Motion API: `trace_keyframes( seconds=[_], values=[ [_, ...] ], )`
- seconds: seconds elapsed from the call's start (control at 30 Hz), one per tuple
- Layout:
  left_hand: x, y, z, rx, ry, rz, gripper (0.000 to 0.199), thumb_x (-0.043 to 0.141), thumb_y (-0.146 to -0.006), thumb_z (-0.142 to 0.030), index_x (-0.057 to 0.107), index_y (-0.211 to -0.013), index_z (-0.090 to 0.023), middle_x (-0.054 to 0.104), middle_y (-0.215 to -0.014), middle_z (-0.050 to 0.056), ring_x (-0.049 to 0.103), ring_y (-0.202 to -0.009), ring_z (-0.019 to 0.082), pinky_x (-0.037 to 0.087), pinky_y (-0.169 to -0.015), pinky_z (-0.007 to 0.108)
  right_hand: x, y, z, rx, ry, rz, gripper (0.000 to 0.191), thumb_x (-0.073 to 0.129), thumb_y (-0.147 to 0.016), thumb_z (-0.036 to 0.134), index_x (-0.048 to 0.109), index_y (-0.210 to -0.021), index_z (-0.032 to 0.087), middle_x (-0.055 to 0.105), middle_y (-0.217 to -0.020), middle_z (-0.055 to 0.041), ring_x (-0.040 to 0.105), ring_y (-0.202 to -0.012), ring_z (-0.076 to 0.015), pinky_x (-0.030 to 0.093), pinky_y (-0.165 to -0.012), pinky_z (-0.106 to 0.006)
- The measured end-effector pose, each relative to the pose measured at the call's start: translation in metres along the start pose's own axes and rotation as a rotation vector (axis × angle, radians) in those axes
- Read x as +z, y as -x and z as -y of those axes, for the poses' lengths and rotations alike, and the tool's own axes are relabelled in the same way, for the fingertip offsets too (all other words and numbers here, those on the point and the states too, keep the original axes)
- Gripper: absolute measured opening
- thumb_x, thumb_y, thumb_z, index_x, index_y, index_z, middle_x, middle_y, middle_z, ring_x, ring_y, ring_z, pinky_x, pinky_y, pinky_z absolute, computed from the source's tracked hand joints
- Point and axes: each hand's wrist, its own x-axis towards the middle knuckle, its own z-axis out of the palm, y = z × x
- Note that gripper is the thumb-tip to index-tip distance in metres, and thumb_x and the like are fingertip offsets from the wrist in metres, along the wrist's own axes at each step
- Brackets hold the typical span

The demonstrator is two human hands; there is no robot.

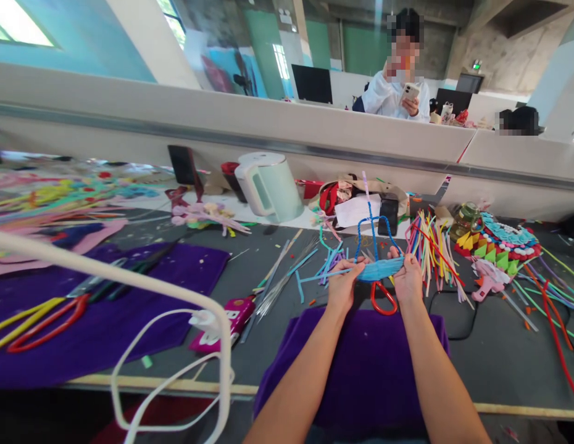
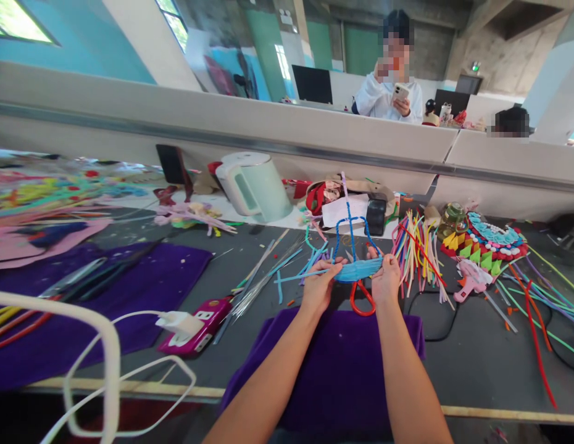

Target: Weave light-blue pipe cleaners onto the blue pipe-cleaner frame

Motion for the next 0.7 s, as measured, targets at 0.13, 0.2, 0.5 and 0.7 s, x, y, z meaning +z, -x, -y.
trace_keyframes(
  seconds=[0.13,0.2,0.5,0.7],
  values=[
    [0.001,-0.001,-0.004,-0.063,0.038,-0.004,0.033,0.081,-0.054,-0.019,0.052,-0.068,-0.017,0.07,-0.091,0.005,0.069,-0.088,0.025,0.052,-0.076,0.035,0.0,0.0,-0.002,-0.007,0.021,0.022,0.02,0.061,-0.078,0.022,0.041,-0.072,0.022,0.072,-0.089,-0.0043,0.068,-0.094,-0.0194,0.043,-0.097,-0.045],
    [0.0,-0.002,-0.007,-0.118,0.062,0.002,0.035,0.08,-0.054,-0.016,0.055,-0.079,-0.018,0.07,-0.096,0.005,0.069,-0.089,0.023,0.052,-0.075,0.032,0.001,0.001,-0.003,0.002,0.034,0.028,0.021,0.062,-0.078,0.023,0.042,-0.073,0.022,0.072,-0.089,-0.0042,0.068,-0.094,-0.0194,0.043,-0.097,-0.045],
    [-0.003,0.001,-0.004,-0.385,0.056,0.093,0.026,0.074,-0.065,-0.024,0.068,-0.088,-0.015,0.071,-0.081,0.004,0.066,-0.067,0.016,0.056,-0.061,0.027,0.008,0.008,-0.011,0.023,0.056,0.045,0.022,0.063,-0.078,0.027,0.042,-0.075,0.022,0.072,-0.084,-0.0049,0.068,-0.091,-0.0205,0.045,-0.094,-0.044],
    [-0.001,0.003,-0.003,-0.352,0.029,0.049,0.028,0.081,-0.057,-0.026,0.068,-0.08,-0.013,0.07,-0.073,0.004,0.066,-0.065,0.017,0.057,-0.059,0.03,0.01,0.01,-0.016,0.03,0.078,0.074,0.022,0.063,-0.077,0.027,0.042,-0.077,0.023,0.071,-0.086,-0.0034,0.068,-0.091,-0.0197,0.048,-0.087,-0.039]
  ],
)
